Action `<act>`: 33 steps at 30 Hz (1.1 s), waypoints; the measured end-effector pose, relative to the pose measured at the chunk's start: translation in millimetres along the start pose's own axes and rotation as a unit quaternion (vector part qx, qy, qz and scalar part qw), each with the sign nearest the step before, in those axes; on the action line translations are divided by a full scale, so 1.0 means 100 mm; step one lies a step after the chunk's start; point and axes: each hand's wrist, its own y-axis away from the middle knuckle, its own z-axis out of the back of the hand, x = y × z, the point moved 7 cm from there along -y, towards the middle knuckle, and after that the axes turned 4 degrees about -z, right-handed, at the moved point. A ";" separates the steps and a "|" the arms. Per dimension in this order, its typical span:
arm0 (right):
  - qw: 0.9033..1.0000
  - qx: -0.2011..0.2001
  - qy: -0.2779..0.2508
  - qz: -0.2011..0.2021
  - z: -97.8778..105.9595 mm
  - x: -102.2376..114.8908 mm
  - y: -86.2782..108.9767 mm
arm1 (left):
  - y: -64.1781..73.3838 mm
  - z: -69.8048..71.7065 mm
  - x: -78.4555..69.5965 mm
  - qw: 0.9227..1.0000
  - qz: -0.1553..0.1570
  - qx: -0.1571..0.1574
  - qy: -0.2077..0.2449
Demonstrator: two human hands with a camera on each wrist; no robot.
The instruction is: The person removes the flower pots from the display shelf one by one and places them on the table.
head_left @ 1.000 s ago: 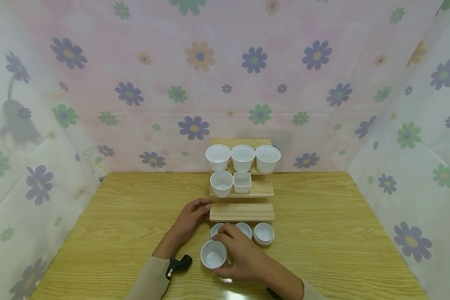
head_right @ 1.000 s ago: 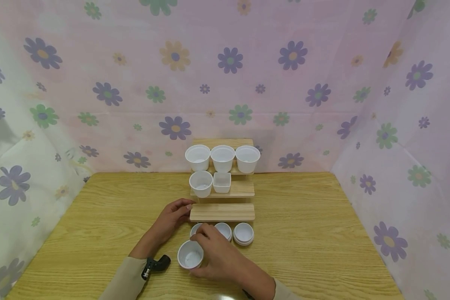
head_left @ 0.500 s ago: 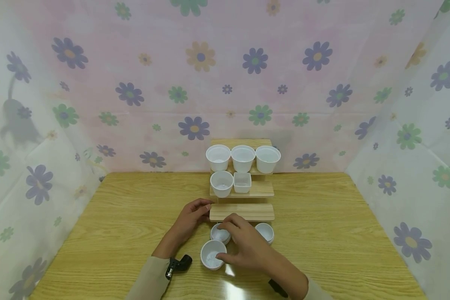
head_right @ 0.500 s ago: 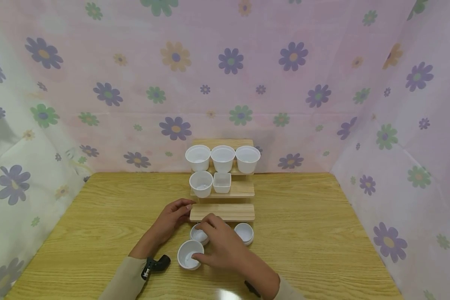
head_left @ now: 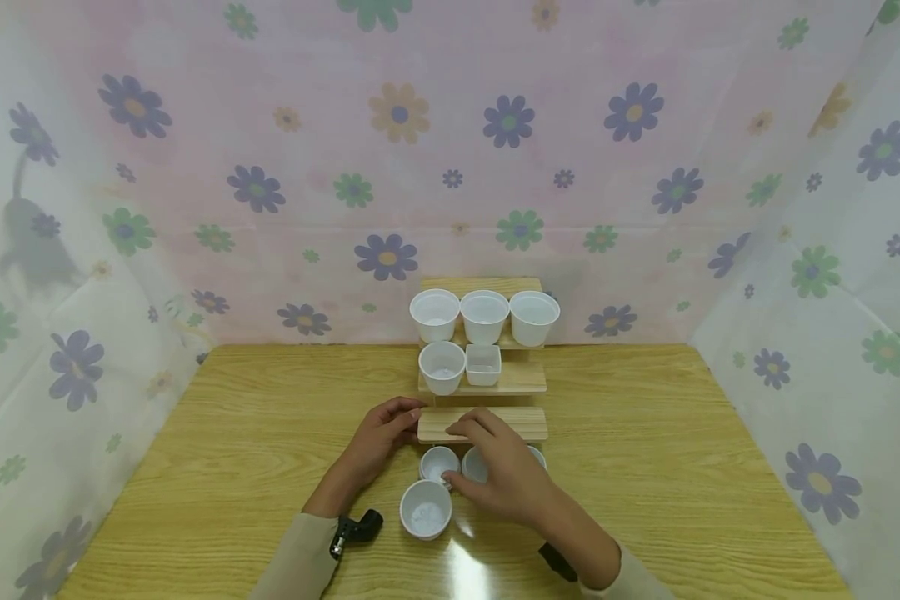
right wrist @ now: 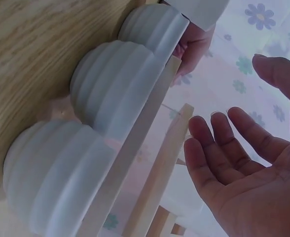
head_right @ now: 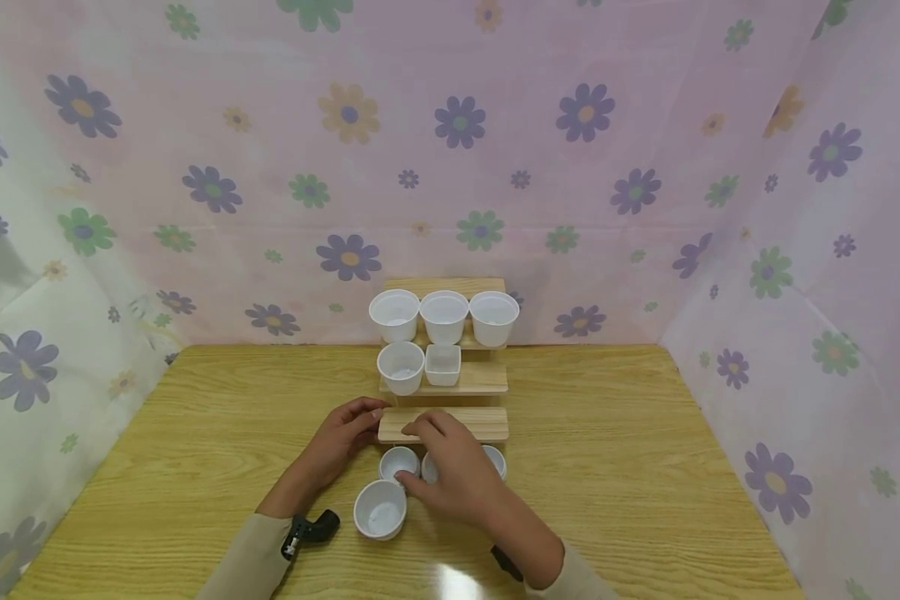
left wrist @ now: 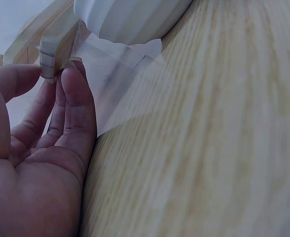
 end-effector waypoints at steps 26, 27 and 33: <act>0.998 -0.047 0.000 -0.036 0.19 -0.06 -0.20 | 0.01 0.01 0.01 1.000 0.007 -0.009 0.004; 0.998 -0.048 -0.002 -0.035 0.19 -0.06 -0.20 | 0.01 0.01 0.01 1.000 0.006 -0.008 0.004; 0.998 -0.050 -0.009 -0.043 0.20 -0.09 -0.21 | 0.00 0.00 0.00 1.000 -0.001 -0.001 0.004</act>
